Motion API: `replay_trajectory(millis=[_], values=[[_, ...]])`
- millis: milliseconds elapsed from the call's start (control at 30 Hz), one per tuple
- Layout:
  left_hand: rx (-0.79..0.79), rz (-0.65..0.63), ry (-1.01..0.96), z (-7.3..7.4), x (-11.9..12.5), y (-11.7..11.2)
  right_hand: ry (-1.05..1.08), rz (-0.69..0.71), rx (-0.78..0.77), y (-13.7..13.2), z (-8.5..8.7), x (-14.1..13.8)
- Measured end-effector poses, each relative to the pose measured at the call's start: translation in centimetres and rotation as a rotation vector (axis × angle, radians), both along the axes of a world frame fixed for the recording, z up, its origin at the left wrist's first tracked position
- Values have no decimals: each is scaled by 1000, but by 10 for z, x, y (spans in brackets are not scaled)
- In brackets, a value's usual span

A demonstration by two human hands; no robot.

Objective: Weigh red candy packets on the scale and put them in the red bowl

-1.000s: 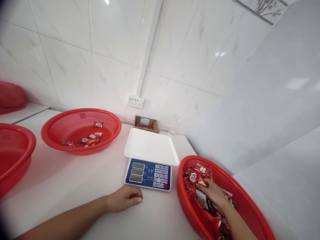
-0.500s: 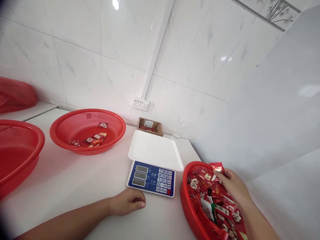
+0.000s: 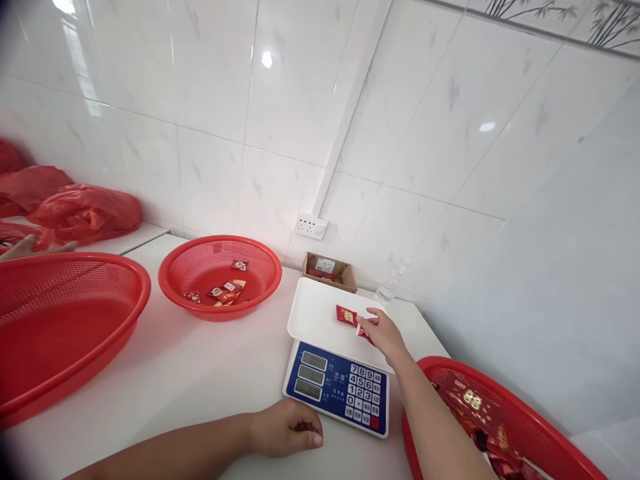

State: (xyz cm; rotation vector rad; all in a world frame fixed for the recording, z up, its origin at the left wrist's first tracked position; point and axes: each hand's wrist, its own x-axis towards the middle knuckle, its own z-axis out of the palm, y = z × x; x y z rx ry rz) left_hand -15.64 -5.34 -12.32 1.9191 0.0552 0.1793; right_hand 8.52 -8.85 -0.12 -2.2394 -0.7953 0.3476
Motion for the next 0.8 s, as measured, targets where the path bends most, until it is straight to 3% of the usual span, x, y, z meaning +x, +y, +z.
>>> replay_trajectory(millis=[267, 433, 600, 800], values=[[-18, 9, -1, -3, 1, 0, -27, 106, -59, 14, -8, -11], [-18, 10, 12, -2, 1, 1, -155, 121, -119, 13, -9, -9], [-5, 4, -6, -1, 0, 0, -238, 235, -168, 15, -12, -17], [12, -5, 3, -2, 0, 2, -257, 281, -129, 15, -10, -27]])
